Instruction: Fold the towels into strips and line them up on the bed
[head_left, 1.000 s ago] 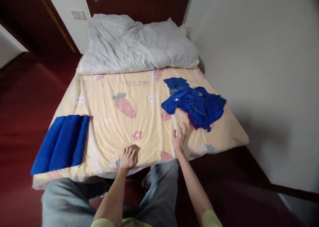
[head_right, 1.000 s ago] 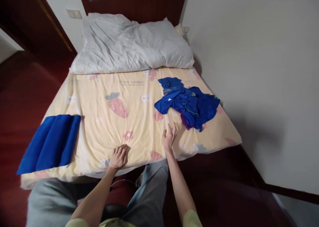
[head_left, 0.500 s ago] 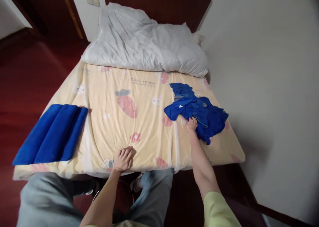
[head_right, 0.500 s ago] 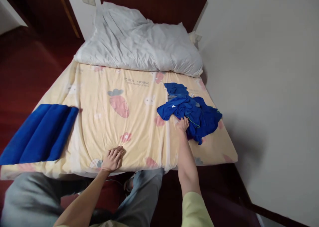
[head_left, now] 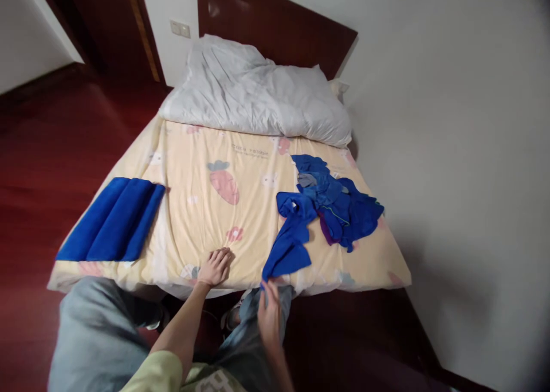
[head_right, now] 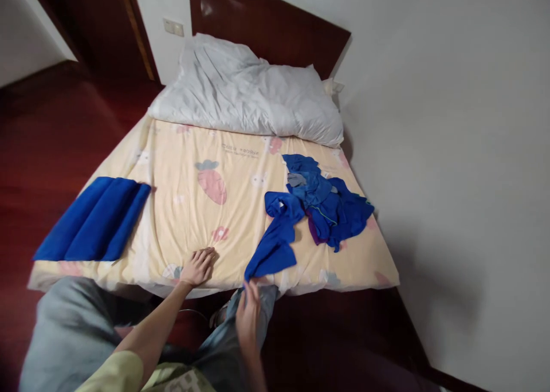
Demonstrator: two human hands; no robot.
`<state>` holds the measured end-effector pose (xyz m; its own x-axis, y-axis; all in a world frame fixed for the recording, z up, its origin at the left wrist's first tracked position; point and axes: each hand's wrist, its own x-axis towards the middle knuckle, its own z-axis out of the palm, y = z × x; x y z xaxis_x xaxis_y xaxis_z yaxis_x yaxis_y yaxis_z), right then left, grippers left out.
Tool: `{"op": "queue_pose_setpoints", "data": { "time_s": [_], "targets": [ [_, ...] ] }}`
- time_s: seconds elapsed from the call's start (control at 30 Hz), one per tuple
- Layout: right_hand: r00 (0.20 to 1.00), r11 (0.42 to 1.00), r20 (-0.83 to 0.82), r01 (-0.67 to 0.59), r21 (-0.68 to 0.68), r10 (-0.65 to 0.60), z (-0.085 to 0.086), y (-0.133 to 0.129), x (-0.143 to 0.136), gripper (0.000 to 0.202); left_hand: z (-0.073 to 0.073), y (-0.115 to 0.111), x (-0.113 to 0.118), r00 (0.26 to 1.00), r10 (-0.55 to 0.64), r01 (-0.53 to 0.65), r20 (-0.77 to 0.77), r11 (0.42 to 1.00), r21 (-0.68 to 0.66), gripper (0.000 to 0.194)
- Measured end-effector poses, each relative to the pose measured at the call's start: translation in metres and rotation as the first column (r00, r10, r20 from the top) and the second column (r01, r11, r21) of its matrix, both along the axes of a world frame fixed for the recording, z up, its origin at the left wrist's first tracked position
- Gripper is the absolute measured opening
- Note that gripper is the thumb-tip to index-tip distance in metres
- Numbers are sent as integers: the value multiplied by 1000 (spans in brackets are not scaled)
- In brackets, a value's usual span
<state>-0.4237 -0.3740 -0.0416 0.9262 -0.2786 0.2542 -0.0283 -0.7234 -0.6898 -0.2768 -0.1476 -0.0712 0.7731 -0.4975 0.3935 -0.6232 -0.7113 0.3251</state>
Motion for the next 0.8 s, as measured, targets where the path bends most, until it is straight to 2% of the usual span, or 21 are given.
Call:
{"op": "queue_pose_setpoints", "data": {
  "time_s": [0.07,0.1,0.17,0.27,0.37,0.47,0.53,0.57,0.67,0.73,0.8],
  "targets": [
    [996,996,69,55,70,-60,-9,51,-56,33,11,0,2,996,9,-9,-90,1000,1,39],
    [992,992,99,69,105,-79,-9,69,-75,33,17,2,2,990,12,-13,-142,1000,-6,38],
    [989,981,117,71,179,-93,-1,88,-93,34,31,7,-4,971,-8,-2,-238,999,-39,38],
    [995,959,78,31,283,-55,18,83,-83,31,50,25,-37,933,-92,52,-349,991,-122,39],
    [997,933,65,3,360,-29,32,64,-58,23,66,57,-102,867,-158,72,-473,978,-194,38],
    [997,913,67,14,408,-45,41,60,-37,20,72,97,-174,756,-211,90,-620,971,-221,31],
    [996,908,73,14,418,-49,45,67,-28,20,73,120,-206,704,-190,36,-684,972,-232,29],
    [996,909,72,13,417,-48,47,73,-25,19,74,129,-215,687,-172,3,-706,972,-234,29],
    [998,917,62,-6,398,-21,55,100,-23,16,84,145,-213,680,-97,-121,-727,963,-242,28],
    [997,919,62,-60,390,39,63,123,-28,12,95,145,-198,699,-62,-188,-712,945,-267,27],
    [987,910,87,-161,381,138,72,145,-34,8,108,138,-181,723,-88,-187,-686,930,-316,33]
  ]
}}
